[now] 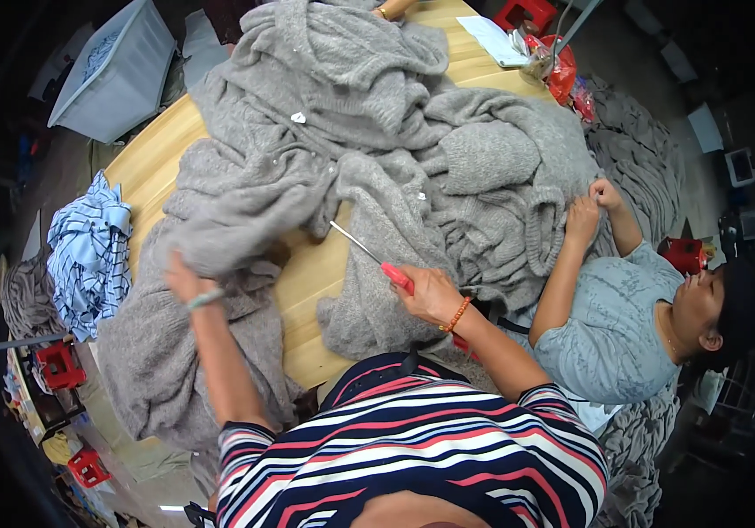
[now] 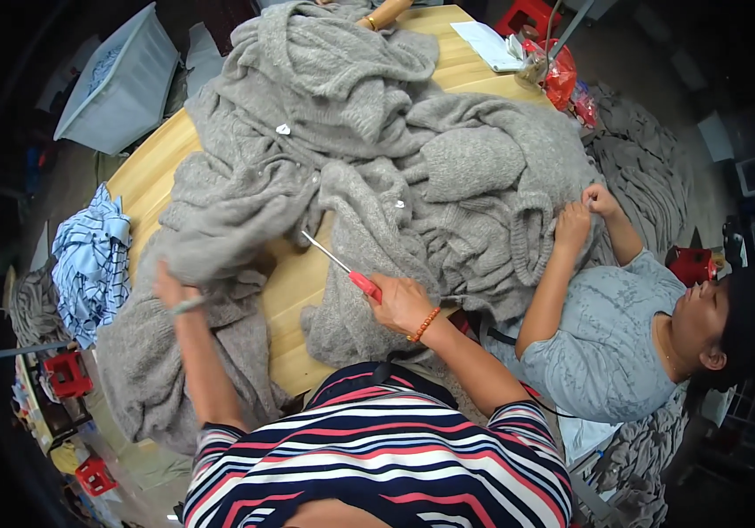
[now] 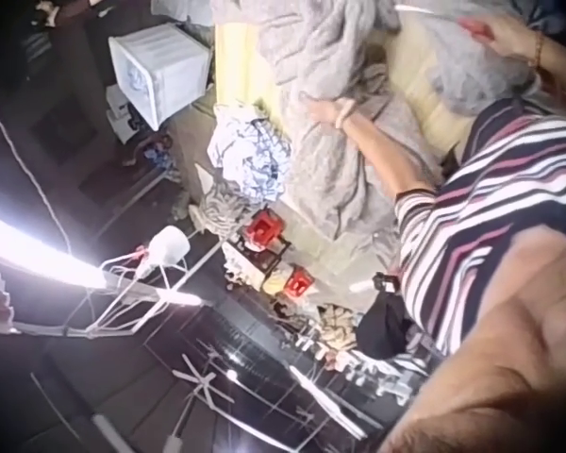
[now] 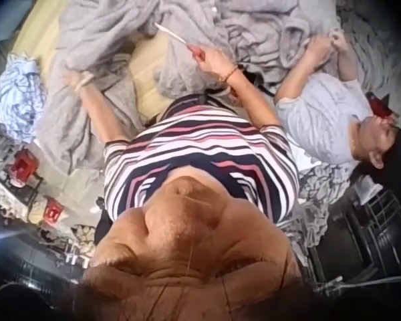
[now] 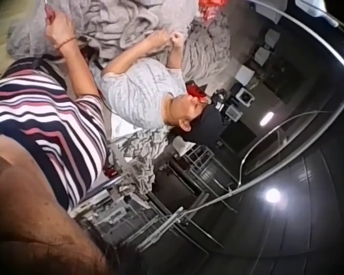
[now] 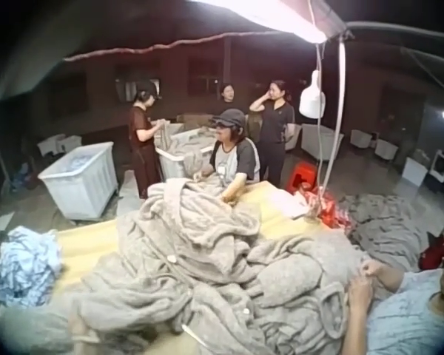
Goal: Trimming loose threads from large pieces of grey fabric using scissors on a factory work table.
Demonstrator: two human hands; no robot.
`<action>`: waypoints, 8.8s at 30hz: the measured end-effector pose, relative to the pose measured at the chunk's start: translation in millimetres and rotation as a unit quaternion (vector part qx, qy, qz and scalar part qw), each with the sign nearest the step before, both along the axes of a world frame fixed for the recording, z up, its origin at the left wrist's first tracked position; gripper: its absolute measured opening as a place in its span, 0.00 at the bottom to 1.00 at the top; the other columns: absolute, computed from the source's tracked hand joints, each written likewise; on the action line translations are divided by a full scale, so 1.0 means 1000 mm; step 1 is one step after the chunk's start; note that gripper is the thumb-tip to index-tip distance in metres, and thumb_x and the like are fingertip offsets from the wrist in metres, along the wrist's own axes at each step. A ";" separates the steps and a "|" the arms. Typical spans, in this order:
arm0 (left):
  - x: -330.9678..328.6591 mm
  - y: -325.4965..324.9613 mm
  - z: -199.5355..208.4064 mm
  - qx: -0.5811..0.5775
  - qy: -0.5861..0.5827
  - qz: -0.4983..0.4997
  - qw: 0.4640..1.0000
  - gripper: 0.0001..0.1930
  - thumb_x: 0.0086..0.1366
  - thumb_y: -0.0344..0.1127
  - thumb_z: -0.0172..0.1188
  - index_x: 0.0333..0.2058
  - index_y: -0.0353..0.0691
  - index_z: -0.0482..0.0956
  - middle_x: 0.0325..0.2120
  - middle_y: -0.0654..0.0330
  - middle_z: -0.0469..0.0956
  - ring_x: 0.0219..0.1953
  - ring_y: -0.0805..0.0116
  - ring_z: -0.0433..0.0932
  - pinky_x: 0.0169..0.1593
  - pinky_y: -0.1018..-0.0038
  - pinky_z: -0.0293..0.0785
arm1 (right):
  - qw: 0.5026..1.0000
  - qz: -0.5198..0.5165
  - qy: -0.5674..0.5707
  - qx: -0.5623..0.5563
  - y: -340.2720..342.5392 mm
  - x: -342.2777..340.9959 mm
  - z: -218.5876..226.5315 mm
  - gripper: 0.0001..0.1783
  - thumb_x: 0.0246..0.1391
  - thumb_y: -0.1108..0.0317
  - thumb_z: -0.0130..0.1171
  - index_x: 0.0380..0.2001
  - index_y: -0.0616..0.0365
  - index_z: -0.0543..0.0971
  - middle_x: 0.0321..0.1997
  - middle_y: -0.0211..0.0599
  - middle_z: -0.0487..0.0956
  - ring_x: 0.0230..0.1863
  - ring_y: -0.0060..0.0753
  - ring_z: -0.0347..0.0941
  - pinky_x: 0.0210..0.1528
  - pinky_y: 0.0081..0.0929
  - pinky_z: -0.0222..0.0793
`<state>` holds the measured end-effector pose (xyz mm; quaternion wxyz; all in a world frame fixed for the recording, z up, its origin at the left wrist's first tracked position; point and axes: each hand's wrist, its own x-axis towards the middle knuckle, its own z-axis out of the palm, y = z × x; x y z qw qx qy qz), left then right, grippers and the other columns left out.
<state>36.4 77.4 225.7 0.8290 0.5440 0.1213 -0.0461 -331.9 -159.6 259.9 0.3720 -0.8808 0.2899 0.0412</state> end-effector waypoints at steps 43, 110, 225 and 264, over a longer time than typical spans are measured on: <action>0.001 -0.121 0.061 0.034 -0.269 -0.374 0.887 0.30 0.64 0.36 0.63 0.62 0.39 0.64 0.39 0.57 0.81 0.46 0.69 0.78 0.50 0.74 0.73 | 1.000 0.000 0.003 -0.005 -0.001 -0.005 -0.008 0.12 0.55 0.59 0.57 0.33 0.56 0.75 0.27 0.56 0.78 0.34 0.65 0.76 0.38 0.55 0.70; -0.147 -0.077 -0.157 0.310 0.118 -0.399 0.855 0.39 0.48 0.46 0.76 0.54 0.31 0.67 0.32 0.58 0.74 0.32 0.70 0.74 0.38 0.74 0.72 | 0.971 -0.180 -0.155 0.014 -0.098 0.039 -0.029 0.16 0.50 0.66 0.64 0.42 0.63 0.80 0.36 0.43 0.83 0.40 0.36 0.79 0.45 0.30 0.73; -0.149 0.011 -0.149 -0.051 0.170 -0.127 0.976 0.07 0.59 0.25 0.66 0.36 0.35 0.78 0.36 0.58 0.82 0.36 0.70 0.80 0.43 0.73 0.76 | 0.954 0.278 0.114 -0.001 0.062 0.063 -0.004 0.14 0.54 0.57 0.56 0.30 0.58 0.78 0.24 0.52 0.80 0.32 0.56 0.79 0.36 0.48 0.74; -0.157 -0.044 -0.124 0.077 0.131 -0.237 0.960 0.25 0.60 0.36 0.68 0.51 0.29 0.71 0.47 0.56 0.77 0.48 0.69 0.75 0.52 0.72 0.71 | 0.981 0.157 0.109 0.013 0.040 0.004 -0.007 0.15 0.54 0.55 0.58 0.34 0.56 0.77 0.27 0.53 0.80 0.32 0.59 0.78 0.36 0.52 0.71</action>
